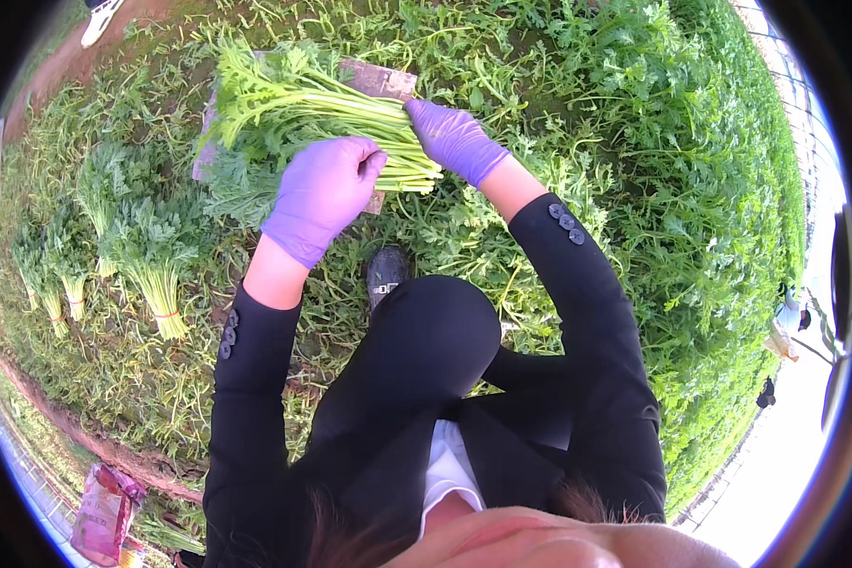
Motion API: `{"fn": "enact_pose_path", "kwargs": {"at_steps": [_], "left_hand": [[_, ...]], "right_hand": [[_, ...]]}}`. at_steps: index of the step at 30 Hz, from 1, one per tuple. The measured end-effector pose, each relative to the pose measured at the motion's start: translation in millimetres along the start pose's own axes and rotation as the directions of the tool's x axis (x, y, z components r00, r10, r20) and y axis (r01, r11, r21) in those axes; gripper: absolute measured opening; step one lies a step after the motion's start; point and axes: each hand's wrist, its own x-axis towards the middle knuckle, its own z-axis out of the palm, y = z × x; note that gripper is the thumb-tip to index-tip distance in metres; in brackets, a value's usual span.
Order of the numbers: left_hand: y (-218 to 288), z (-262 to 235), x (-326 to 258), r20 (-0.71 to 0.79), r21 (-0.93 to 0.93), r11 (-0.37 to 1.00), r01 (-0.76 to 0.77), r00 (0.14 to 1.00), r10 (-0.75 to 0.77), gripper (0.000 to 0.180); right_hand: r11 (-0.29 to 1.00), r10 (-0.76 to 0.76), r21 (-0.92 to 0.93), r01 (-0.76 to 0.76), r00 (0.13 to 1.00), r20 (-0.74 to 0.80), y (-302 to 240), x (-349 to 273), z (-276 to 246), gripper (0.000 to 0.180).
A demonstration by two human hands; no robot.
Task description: The person squats in a greenhouse and repeatedly picks leafy green vegetables, trims the stems and leaves by hand, and places the trimmed bunches on a wooden board. The person also uses a small white container with red rubber bands to bundle the trimmed vegetables.
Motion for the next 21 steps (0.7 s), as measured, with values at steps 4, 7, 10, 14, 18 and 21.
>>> {"fn": "enact_pose_path", "kwargs": {"at_steps": [4,7,10,14,18,21], "left_hand": [[-25.3,59.1,78.8,-0.224,0.603,0.747,-0.279,0.84,0.494,0.042],[-51.5,96.2,100.5,-0.136,0.559,0.812,-0.168,0.947,0.29,0.057],[-62.1,110.6,100.2,-0.185,0.524,0.821,-0.227,0.91,0.37,0.06],[-56.5,109.3,94.1,-0.178,0.575,0.791,-0.207,0.912,0.369,0.057],[-52.8,109.2,97.5,-0.132,0.592,0.778,-0.21,0.927,0.35,0.058],[-49.9,112.2,98.0,-0.182,0.571,0.804,-0.165,0.93,0.32,0.059]], "right_hand": [[1.0,0.023,0.003,-0.023,0.999,0.024,18.1,2.0,40.8,0.011],[0.995,0.005,0.104,-0.006,1.0,0.01,28.4,-5.2,55.0,0.014],[0.983,-0.033,0.179,0.037,0.999,-0.027,34.2,-12.0,50.3,0.026],[0.8,0.207,0.512,-0.313,0.945,0.255,45.9,-37.8,34.3,0.049],[0.009,0.749,0.981,-0.194,0.651,0.121,45.5,-54.1,64.5,0.062],[-0.147,0.799,0.986,-0.076,0.578,0.164,33.4,-38.9,106.2,0.075]]}}
